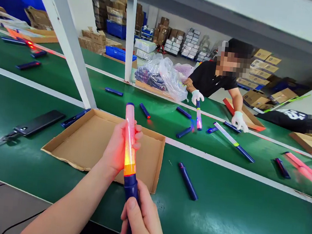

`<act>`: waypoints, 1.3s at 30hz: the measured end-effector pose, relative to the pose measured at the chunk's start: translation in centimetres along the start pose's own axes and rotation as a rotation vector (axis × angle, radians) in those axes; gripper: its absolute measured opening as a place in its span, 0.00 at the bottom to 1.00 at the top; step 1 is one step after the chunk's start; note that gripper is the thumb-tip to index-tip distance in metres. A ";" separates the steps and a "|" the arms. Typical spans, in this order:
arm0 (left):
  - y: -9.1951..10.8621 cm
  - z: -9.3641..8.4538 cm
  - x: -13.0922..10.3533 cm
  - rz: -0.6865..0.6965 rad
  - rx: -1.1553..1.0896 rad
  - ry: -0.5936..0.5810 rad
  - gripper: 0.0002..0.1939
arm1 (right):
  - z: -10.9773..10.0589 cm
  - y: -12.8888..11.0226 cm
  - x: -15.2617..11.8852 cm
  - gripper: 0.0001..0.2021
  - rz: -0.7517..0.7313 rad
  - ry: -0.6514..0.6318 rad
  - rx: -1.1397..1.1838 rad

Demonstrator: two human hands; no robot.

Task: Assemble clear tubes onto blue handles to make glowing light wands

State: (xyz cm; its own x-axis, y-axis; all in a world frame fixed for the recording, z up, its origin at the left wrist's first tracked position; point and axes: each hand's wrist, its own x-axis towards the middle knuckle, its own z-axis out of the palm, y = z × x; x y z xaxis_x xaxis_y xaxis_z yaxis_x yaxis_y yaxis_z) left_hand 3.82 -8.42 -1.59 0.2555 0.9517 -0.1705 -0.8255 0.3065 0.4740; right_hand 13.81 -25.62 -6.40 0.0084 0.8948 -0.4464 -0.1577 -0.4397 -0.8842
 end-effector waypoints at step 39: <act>0.0 -2.2 -1.3 0.162 -0.315 -0.191 0.16 | 2.9 -0.9 -0.6 0.37 0.233 -0.137 0.385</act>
State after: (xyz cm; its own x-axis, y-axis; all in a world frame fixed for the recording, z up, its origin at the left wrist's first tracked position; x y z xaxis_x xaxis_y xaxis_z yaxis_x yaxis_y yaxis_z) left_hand 2.34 -9.71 -3.28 0.1737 0.9828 0.0622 -0.9691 0.1594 0.1885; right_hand 11.12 -25.58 -4.95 -0.1966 0.7893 -0.5817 -0.4952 -0.5920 -0.6358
